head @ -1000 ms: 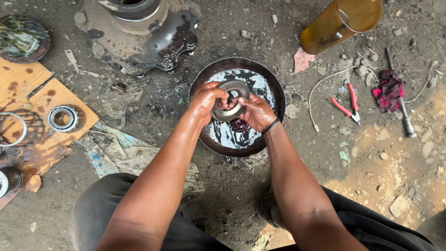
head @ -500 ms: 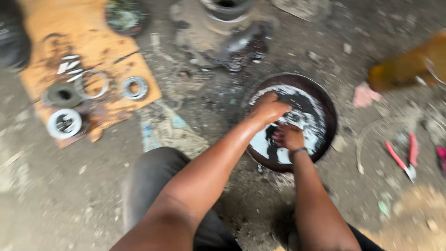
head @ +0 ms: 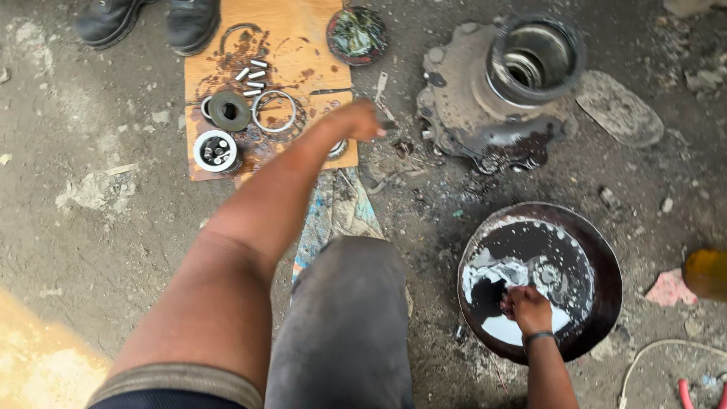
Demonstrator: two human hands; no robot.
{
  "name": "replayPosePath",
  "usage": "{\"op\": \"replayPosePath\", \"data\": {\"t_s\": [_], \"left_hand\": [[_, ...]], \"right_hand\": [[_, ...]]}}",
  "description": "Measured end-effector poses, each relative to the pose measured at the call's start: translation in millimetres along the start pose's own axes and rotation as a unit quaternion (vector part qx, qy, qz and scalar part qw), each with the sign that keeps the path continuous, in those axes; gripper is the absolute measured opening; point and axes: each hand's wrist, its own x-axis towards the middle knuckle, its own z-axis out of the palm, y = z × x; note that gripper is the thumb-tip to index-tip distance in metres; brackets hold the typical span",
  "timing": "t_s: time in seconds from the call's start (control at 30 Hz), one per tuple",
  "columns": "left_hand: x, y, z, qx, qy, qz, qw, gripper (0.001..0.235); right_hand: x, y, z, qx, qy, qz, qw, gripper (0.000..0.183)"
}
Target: The person cleans several small mechanical parts by hand in a metal pan filled with a dark liquid. They scrub each part individually, rinse it in the liquid, and place the cleaned parts on a nearby cardboard sheet.
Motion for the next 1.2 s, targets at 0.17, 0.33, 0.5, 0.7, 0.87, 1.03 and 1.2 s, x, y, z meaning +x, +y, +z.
{"op": "replayPosePath", "data": {"t_s": [0.17,0.33,0.5,0.7,0.87,1.03,1.2], "left_hand": [[-12,-93,-31,0.085,0.094,-0.137,0.982,0.045],[7,-148,-42,0.235,0.195,-0.130,0.943,0.041],[43,-189,-33,0.267,0.164,-0.161,0.936,0.039],[69,-217,-5,0.280,0.215,-0.158,0.922,0.035],[81,-193,-9,0.232,0.387,-0.084,0.889,0.039],[91,-62,-16,0.254,0.430,0.166,0.850,0.021],[29,151,19,0.105,0.445,0.344,0.820,0.014]], "right_hand": [[-35,-21,-8,-0.116,0.021,0.050,0.992,0.023],[-53,-15,-25,-0.143,0.030,0.072,0.987,0.029],[-49,12,-44,-0.067,0.033,0.080,0.994,0.024],[-51,17,-40,-0.151,0.055,0.065,0.985,0.028],[-52,10,-26,-0.168,0.068,0.053,0.982,0.024],[-36,13,-22,-0.228,0.028,-0.009,0.973,0.033],[-14,-7,-24,-0.410,0.040,-0.055,0.909,0.039]]}}
